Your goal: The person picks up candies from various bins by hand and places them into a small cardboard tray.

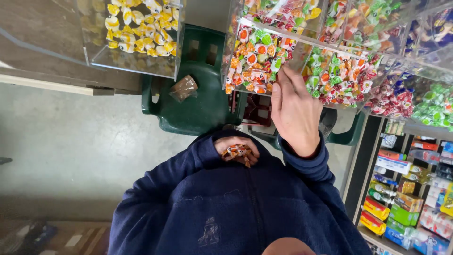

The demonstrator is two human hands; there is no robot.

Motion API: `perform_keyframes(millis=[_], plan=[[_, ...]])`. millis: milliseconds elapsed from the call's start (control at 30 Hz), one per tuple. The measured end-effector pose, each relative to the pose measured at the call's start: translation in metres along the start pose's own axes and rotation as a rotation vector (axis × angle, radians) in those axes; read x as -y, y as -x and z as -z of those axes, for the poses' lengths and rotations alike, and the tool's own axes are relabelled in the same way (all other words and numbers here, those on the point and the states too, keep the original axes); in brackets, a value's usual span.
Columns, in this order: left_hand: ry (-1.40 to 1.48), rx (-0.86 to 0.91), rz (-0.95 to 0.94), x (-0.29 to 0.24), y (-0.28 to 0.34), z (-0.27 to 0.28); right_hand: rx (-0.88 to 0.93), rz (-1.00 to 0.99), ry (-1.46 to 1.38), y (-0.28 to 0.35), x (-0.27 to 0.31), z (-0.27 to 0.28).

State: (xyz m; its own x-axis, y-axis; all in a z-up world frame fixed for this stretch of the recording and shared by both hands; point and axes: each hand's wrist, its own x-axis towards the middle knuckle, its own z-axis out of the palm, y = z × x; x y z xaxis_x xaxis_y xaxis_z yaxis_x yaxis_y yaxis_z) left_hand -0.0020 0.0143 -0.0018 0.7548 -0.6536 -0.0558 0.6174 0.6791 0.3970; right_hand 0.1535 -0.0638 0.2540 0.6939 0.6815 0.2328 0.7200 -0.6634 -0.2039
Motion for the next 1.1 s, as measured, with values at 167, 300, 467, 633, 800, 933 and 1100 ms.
perform_keyframes(millis=[167, 300, 467, 633, 800, 933, 1100], plan=[[-0.050, 0.007, 0.042, -0.012, 0.010, 0.003, -0.064, -0.007, -0.120, 0.022, 0.001, 0.015], [-0.057, 0.014, 0.033, -0.019, 0.016, 0.002, -0.055, 0.086, -0.153, 0.029, 0.012, 0.018], [-0.034, 0.014, 0.052, -0.020, 0.017, 0.006, 0.124, 0.144, -0.160, 0.008, 0.034, 0.012], [-0.058, -0.006, 0.031, -0.024, 0.020, 0.006, -0.085, 0.180, -0.142, 0.016, 0.014, 0.007], [-0.026, 0.014, 0.043, -0.017, 0.015, 0.016, -0.136, 0.046, 0.274, -0.011, 0.005, 0.007], [-0.019, 0.056, 0.054, -0.015, 0.010, 0.019, -0.132, 0.117, 0.498, -0.028, -0.001, -0.014], [-0.084, -0.015, 0.060, -0.023, 0.015, 0.006, -0.128, 0.138, 0.501, -0.048, 0.008, -0.020]])
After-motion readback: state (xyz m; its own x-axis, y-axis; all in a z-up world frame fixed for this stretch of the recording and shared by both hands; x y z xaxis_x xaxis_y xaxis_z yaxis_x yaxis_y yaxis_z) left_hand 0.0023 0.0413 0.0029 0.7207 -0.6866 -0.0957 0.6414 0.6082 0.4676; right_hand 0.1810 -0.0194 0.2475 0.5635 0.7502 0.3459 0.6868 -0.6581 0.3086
